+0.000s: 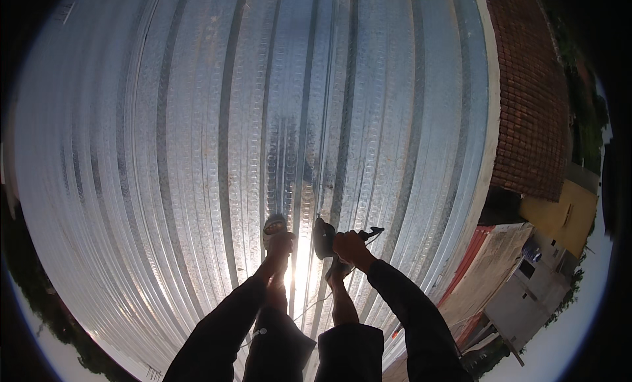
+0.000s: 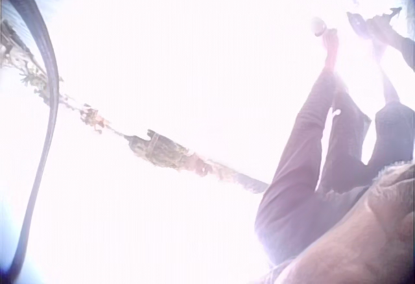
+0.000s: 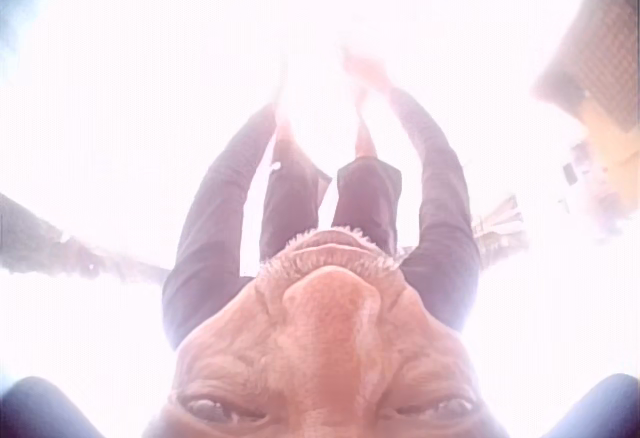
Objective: The person secures a corrugated metal roof sheet using a corded drill and a crimping tool. They drill pilot holes, insert fasteners, and crimp them to hold the sheet in place on the roof structure.
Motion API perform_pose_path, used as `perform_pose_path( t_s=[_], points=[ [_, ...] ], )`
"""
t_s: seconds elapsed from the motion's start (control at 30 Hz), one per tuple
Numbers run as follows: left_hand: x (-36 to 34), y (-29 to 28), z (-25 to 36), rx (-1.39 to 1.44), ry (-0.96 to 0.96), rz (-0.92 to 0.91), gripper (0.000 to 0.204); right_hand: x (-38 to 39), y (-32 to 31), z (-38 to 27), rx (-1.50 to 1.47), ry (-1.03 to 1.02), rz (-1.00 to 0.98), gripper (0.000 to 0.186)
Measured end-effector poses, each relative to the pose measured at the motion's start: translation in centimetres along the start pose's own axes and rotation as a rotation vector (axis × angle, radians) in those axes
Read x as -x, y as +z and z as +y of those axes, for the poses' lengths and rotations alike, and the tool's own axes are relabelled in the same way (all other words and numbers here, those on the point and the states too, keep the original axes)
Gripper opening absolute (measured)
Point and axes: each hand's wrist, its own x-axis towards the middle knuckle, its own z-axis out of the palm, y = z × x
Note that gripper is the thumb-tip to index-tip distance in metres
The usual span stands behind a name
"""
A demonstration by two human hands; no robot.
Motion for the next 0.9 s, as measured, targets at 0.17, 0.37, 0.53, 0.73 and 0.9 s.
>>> perform_pose_path(
  t_s=[0.17,0.37,0.53,0.73,0.9],
  points=[
    [-9.2,-15.4,11.9,0.802,-0.288,-0.252,0.02,3.4,-8.6,1.0,-0.188,0.161,-0.181,0.025],
    [-16.9,-19.9,21.6,1.003,-0.335,-0.289,0.022,10.6,-14.8,3.1,-0.533,0.392,0.176,0.026],
    [-21.6,-18.7,29.0,1.111,-0.429,-0.23,0.023,12.8,-16.1,6.7,-0.913,0.623,0.601,0.027],
    [-29.2,-16.9,32.1,1.452,-0.419,-0.345,0.031,12.6,-24.4,12.6,-1.588,0.746,0.667,0.025],
    [-34.8,-14.2,36.0,1.451,-0.47,-0.352,0.037,12.8,-29.0,18.3,-1.686,0.925,0.522,0.025]
  ],
)
